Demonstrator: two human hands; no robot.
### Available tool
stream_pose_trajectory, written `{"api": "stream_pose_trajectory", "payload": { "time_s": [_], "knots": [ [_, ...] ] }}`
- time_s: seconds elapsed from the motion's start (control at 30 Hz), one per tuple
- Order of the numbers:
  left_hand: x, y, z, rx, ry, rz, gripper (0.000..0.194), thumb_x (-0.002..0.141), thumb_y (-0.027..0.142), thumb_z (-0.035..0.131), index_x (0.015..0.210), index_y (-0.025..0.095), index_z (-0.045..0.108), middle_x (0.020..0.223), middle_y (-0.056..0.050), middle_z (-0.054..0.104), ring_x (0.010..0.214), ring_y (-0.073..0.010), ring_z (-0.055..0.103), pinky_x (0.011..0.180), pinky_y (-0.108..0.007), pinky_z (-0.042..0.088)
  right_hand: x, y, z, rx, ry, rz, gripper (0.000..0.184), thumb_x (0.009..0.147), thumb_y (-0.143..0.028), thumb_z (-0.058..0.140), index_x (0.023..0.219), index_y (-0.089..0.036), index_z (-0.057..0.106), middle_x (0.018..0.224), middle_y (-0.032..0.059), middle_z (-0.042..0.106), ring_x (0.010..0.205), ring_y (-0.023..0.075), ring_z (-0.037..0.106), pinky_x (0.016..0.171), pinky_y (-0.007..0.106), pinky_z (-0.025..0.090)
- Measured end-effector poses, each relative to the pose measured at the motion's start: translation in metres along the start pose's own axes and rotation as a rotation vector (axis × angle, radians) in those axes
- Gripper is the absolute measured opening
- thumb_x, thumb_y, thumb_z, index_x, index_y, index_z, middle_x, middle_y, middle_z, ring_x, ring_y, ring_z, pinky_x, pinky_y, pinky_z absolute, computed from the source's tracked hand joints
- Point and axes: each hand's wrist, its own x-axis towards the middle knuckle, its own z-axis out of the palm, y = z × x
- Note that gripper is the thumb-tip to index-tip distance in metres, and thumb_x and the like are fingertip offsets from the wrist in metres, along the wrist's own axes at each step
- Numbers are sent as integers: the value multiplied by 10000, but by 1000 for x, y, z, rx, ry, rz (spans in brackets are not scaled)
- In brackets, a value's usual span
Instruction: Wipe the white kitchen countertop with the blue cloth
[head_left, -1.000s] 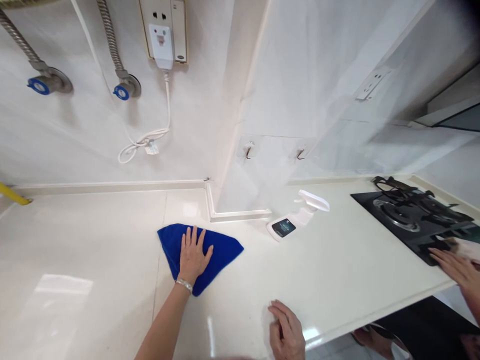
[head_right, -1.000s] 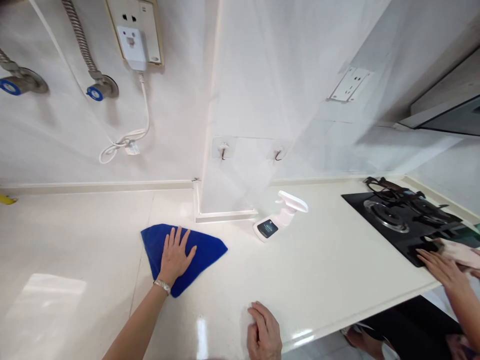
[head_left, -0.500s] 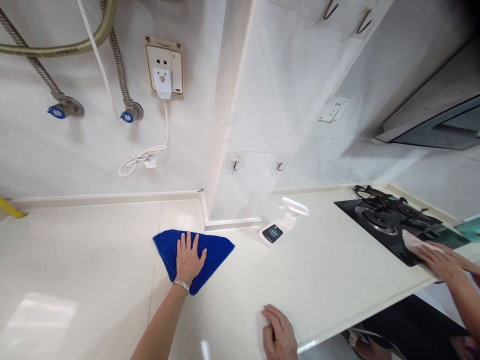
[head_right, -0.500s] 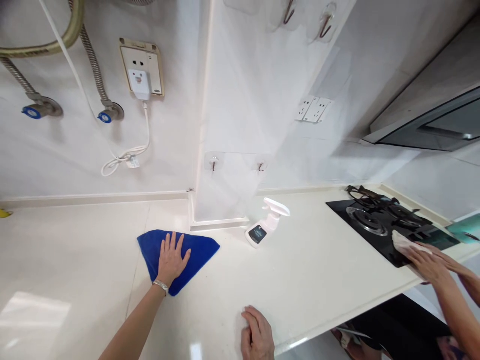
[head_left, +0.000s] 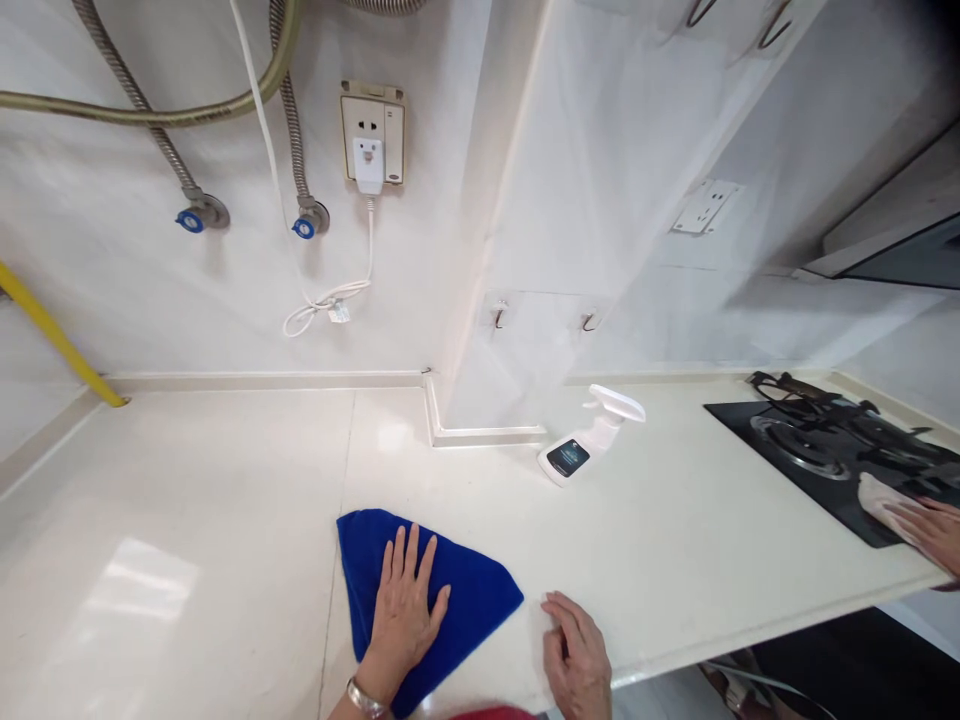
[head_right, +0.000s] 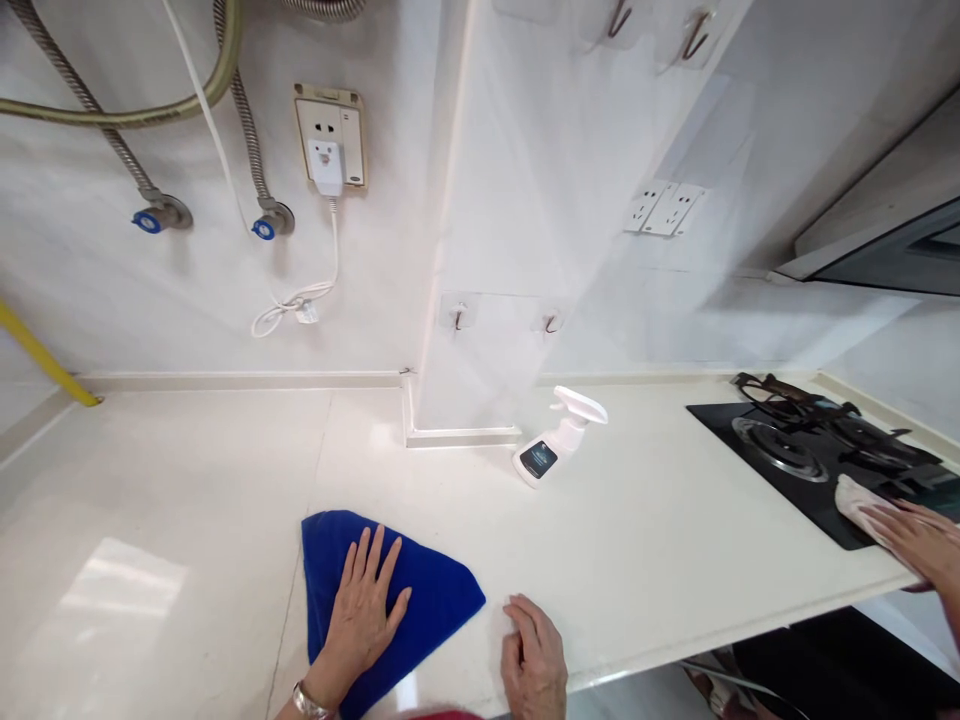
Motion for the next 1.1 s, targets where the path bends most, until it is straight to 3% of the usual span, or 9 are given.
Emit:
{"api": "stream_pose_trajectory", "payload": {
  "time_s": [0.23, 0.5, 0.9, 1.1],
  "knots": [
    [-9, 7, -5, 27, 1, 19, 715, 939, 420, 484, 1572, 254, 198, 1642, -134, 278, 1513, -340, 260, 1172, -553, 415, 2, -3, -2, 9, 5, 2, 286, 930, -146, 451, 1134, -198, 645, 1158, 107, 687, 1064, 238, 649, 921, 433, 545],
    [9, 7, 1, -48, -58, 25, 726, 937, 423, 481, 1575, 255, 179, 1660, -126, 232, 1531, -352, 195, 1199, -577, 356, 2, -3, -4, 5, -16, 0, 296, 921, -124, 457, 1150, -188, 634, 1172, 104, 681, 1090, 235, 640, 936, 427, 530],
    [100, 32, 48, -253, -188, 76, 689, 930, 489, 464, 1536, 196, 318, 1645, -190, 240, 1545, -367, 109, 1243, -607, 245, 3, -4, -4, -14, -16, -20, 300, 908, -90, 451, 1137, -181, 623, 1143, 110, 677, 1052, 227, 644, 905, 416, 528],
    [142, 38, 75, -296, -186, 92, 689, 918, 538, 465, 1514, 206, 368, 1650, -174, 237, 1548, -362, 101, 1261, -597, 187, 2, -4, -3, -8, -58, 27, 303, 911, -90, 439, 1139, -188, 613, 1160, 105, 660, 1084, 224, 625, 917, 421, 522]
  ]
}}
